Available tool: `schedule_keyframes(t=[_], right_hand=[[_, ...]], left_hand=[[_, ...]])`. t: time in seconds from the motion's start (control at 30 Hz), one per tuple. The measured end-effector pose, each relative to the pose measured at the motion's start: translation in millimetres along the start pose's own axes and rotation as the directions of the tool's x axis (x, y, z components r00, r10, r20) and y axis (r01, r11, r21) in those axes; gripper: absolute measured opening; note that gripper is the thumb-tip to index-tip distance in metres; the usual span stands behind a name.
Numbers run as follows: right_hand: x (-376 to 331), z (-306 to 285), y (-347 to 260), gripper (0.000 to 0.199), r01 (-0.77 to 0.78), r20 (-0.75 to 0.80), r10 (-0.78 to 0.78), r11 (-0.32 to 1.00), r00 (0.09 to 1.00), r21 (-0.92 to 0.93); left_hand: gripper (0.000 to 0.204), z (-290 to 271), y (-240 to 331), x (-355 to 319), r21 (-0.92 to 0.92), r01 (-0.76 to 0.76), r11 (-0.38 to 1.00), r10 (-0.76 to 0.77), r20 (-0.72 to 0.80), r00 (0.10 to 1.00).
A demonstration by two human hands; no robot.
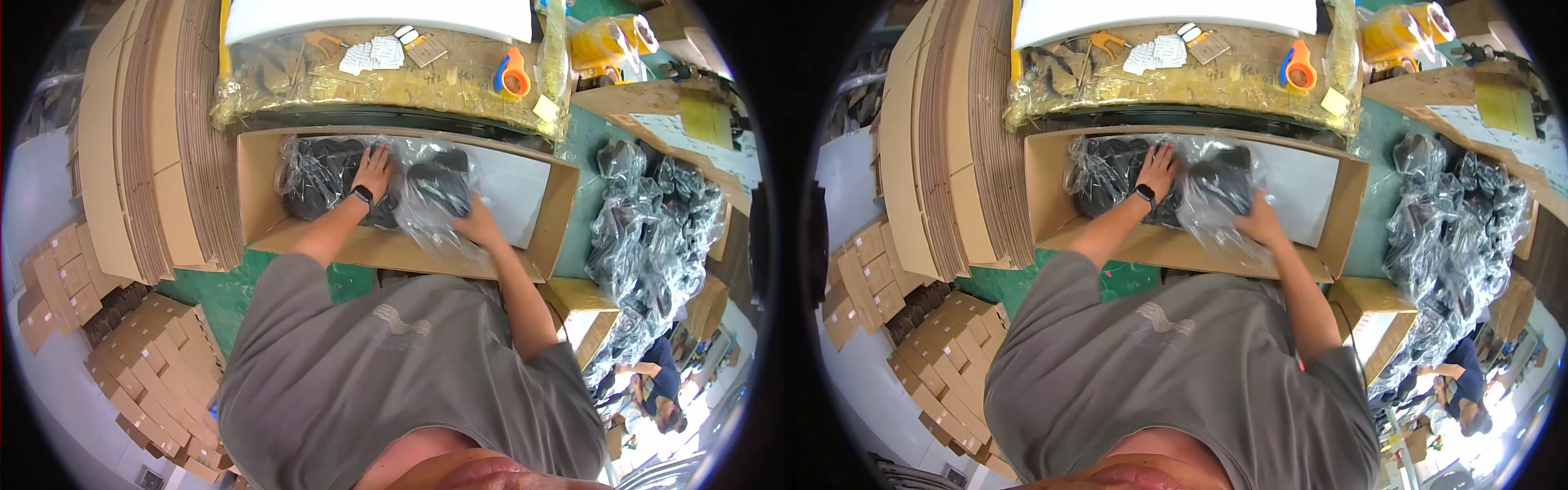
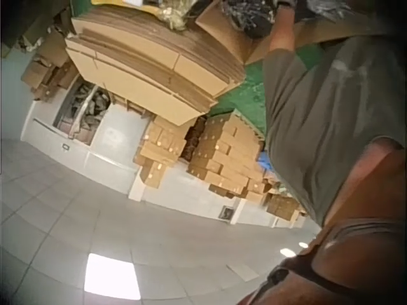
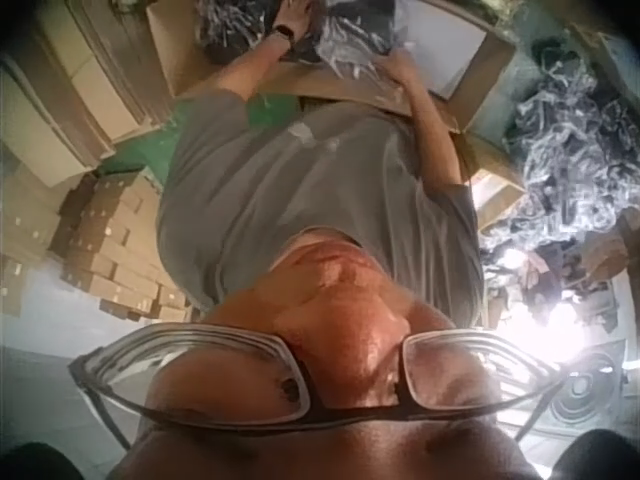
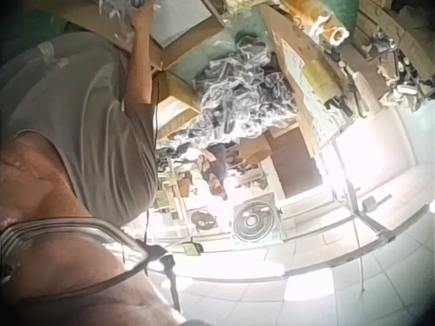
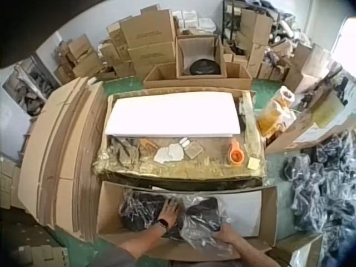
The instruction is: The person is packing individual bicycle seats into cardboard boxes in a warehouse environment.
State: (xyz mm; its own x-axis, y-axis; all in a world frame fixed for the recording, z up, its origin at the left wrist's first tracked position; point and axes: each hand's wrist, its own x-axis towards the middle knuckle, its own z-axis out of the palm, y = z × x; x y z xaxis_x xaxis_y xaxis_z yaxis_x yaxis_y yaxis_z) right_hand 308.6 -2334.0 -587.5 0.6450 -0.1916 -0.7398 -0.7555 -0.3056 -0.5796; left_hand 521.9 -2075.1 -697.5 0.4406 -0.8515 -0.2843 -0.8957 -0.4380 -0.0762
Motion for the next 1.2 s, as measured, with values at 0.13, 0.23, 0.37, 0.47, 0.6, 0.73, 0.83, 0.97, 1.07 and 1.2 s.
schedule_keyframes(t=[0.13, 0.23, 0.37, 0.47, 0.6, 0.73, 0.83, 0.97, 1.07, 1.2], right_hand=[[105.2, 134.4, 27.5, 0.097, 0.146, -0.318, -0.129, 0.989, 0.939, 0.029], [114.3, 150.4, 27.4, 0.089, 0.061, 0.046, -0.050, 0.963, 0.998, -0.262], [6.1, -19.8, -41.0, 0.036, 0.563, -0.262, -0.585, 0.811, 0.768, -0.160], [-74.0, -209.1, 46.6, 0.035, 0.092, -0.938, -0.090, 0.994, 0.334, -0.063], [-176.6, -358.0, 281.9, 0.088, -0.735, -0.903, 0.421, 0.584, -0.087, 0.343], [-204.1, -363.1, 460.8, 0.106, -0.668, -0.647, 0.747, 0.561, 0.155, 0.488], [-197.7, -394.0, 455.0, 0.098, -0.717, -0.680, 0.677, 0.619, 0.281, 0.320], [-185.8, -421.9, 476.2, 0.063, -0.532, -0.718, 0.619, 0.744, 0.319, 0.406], [-212.9, -408.1, 411.3, 0.045, -0.158, -0.947, 0.124, 0.984, 0.296, 0.080], [-252.2, -407.7, 281.4, 0.037, 0.236, -0.649, -0.316, 0.949, 0.692, -0.211]], left_hand=[[0.056, -13.6, 34.2, -28.9, -0.312, 0.307, 0.899, -0.337, -0.045, 0.940], [0.072, -39.8, 52.0, -52.7, -0.445, 0.277, 0.851, -0.311, -0.002, 0.951], [0.075, -109.0, 80.9, -101.0, -0.582, 0.279, 0.764, -0.381, -0.057, 0.923], [0.075, -186.2, 128.2, -97.1, -0.667, 0.282, 0.689, -0.436, -0.071, 0.897], [0.072, -250.7, 195.6, -45.6, -0.754, 0.157, 0.638, -0.413, -0.163, 0.896], [0.064, -306.9, 278.9, 39.7, -0.788, -0.048, 0.614, -0.271, -0.268, 0.924], [0.055, -333.6, 353.1, 99.8, -0.765, -0.199, 0.612, -0.101, -0.326, 0.940], [0.045, -359.7, 450.6, 169.9, -0.813, -0.379, 0.442, 0.277, -0.278, 0.920], [0.045, -394.8, 498.2, 192.6, -0.479, -0.650, 0.590, 0.384, -0.542, 0.747], [0.070, -459.7, 521.0, 201.5, -0.038, -0.680, 0.732, 0.608, -0.412, 0.678]])
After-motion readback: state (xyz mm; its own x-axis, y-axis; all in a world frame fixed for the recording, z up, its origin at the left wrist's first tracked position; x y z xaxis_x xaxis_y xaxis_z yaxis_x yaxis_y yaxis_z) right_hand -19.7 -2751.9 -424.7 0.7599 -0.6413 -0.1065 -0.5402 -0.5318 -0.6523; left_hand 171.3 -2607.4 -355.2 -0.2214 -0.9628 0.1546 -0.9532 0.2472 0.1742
